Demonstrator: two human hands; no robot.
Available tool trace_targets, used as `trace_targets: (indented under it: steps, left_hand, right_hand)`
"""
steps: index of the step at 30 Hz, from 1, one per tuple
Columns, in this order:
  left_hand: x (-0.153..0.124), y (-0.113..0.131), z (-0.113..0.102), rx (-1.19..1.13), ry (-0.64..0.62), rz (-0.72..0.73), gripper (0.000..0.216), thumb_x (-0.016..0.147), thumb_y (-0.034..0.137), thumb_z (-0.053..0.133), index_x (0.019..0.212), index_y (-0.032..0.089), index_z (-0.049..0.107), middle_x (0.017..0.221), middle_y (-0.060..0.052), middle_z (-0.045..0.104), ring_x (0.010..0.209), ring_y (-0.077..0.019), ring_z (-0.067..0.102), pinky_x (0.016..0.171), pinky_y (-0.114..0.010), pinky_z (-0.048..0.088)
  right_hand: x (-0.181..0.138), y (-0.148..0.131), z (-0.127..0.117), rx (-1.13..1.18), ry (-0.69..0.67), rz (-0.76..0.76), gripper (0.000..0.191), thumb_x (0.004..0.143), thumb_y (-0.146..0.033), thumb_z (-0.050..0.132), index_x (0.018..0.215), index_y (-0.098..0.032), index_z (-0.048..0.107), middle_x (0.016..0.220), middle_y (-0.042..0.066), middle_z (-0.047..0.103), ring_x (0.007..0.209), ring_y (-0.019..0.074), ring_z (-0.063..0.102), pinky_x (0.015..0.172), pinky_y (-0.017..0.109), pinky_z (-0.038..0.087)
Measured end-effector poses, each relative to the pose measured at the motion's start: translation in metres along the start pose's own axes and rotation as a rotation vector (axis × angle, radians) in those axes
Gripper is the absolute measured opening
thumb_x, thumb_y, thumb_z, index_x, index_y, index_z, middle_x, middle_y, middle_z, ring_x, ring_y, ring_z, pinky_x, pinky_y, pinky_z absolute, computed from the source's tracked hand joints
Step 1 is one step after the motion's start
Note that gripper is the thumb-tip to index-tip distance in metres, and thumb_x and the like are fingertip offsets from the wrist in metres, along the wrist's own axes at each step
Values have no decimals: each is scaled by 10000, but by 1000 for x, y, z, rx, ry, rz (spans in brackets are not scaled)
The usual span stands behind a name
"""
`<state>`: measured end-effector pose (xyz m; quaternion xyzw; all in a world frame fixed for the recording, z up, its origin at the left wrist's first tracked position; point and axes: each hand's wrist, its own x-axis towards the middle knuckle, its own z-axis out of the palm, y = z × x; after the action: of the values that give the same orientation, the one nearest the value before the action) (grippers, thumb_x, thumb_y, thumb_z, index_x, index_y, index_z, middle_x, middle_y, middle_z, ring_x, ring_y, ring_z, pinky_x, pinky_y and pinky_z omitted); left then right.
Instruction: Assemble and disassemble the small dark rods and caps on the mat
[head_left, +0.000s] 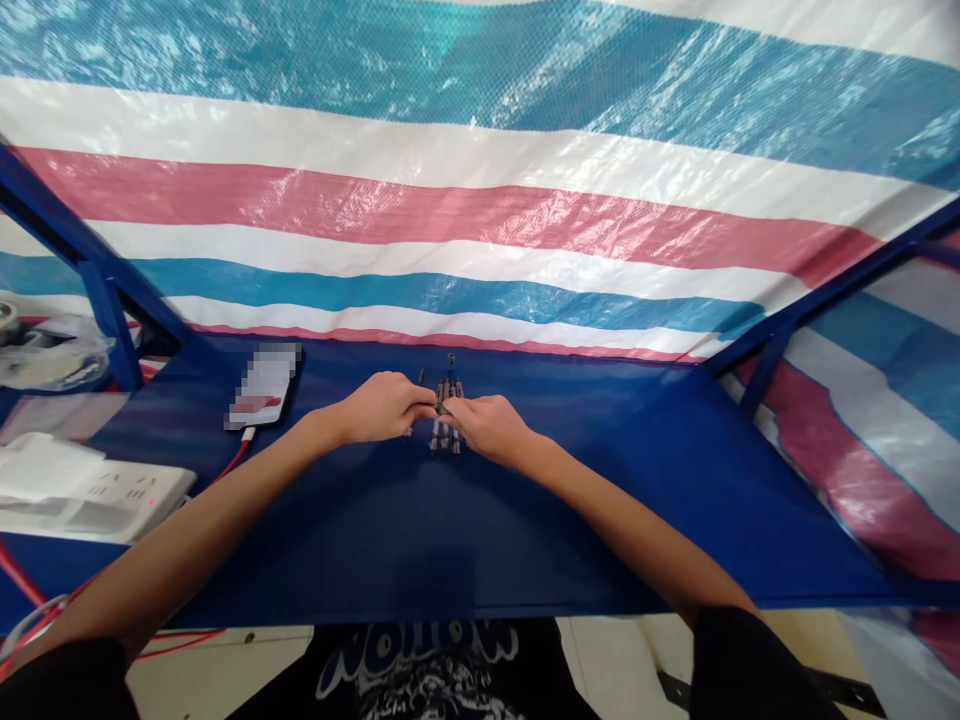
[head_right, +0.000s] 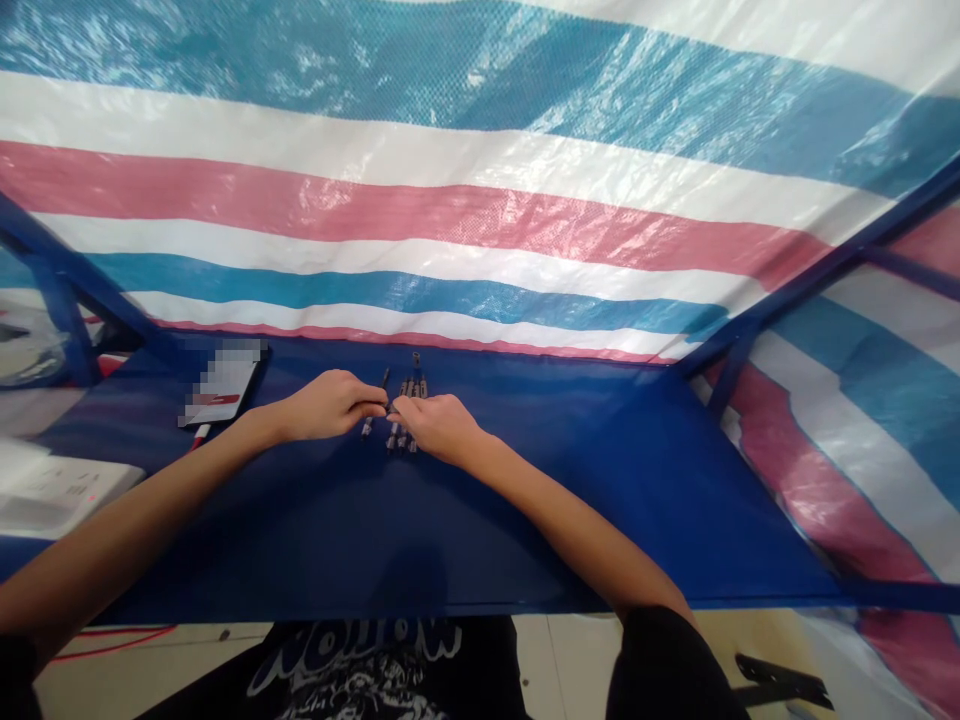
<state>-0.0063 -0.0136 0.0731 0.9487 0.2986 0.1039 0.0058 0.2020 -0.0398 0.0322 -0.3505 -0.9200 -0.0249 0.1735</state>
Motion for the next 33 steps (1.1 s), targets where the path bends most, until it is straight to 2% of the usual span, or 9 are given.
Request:
trace_targets:
  steps: [8,13,17,20,23,26,28,30,33]
  left_hand:
    - [-5,-6,5,76,68,74,268,856,272,428,811,195,680,633,-20,666,523,-132,551,487,-241,277]
    - [-6,-5,7,178,153,120,251,841,256,422,803,196,663,620,-7,648,513,-117,543,462,-243,241]
    - [-7,-2,6,258,195,133,227,835,249,425,808,199,644,610,1,617,527,-110,540,454,-238,238]
    - [-8,2,2,296,196,133,233,854,263,412,807,192,629,626,-4,607,545,-108,533,466,-227,258]
    - [-8,4,-1,306,192,130,261,881,293,385,801,191,613,621,-2,584,552,-107,526,483,-222,289]
    - [-7,4,-1,282,203,127,279,895,317,373,816,195,611,621,-1,567,555,-105,521,501,-221,320]
    - [-6,3,-1,263,210,126,282,892,315,372,820,195,617,618,-2,569,554,-107,523,502,-223,317]
    - [-5,1,0,237,199,115,284,887,308,378,814,193,628,623,-6,589,556,-110,533,497,-226,296]
    - [-2,-1,4,181,140,64,278,887,311,407,795,195,643,627,-9,629,550,-123,550,490,-237,259]
  right_hand:
    - [2,-4,-10,99,-146,110,392,1014,-400,267,947,-130,542,671,56,608,550,136,495,546,268,183]
    - [5,-2,-17,238,-175,147,302,1003,-353,340,858,-156,517,624,-6,502,545,116,420,561,261,199]
    - [6,-1,-23,581,-160,201,364,991,-352,359,676,-180,421,586,-44,401,545,90,381,570,232,258]
    - [5,0,-23,962,-167,271,415,975,-431,379,638,-188,382,547,-58,372,505,79,377,535,217,303]
    - [5,3,-21,1389,-305,312,425,956,-490,414,646,-202,377,468,-93,288,412,68,312,468,211,321]
    - [5,6,-21,1647,-488,350,434,964,-503,394,645,-213,353,439,-118,196,375,60,212,426,205,304]
    - [5,7,-22,1692,-530,371,442,973,-512,357,647,-213,354,442,-120,168,376,61,184,424,207,309]
    - [6,7,-21,1618,-489,382,452,973,-524,334,663,-203,401,449,-118,164,382,66,196,444,214,338]
    - [7,6,-20,1214,-296,394,449,976,-491,342,723,-164,518,483,-84,291,430,77,318,518,224,374]
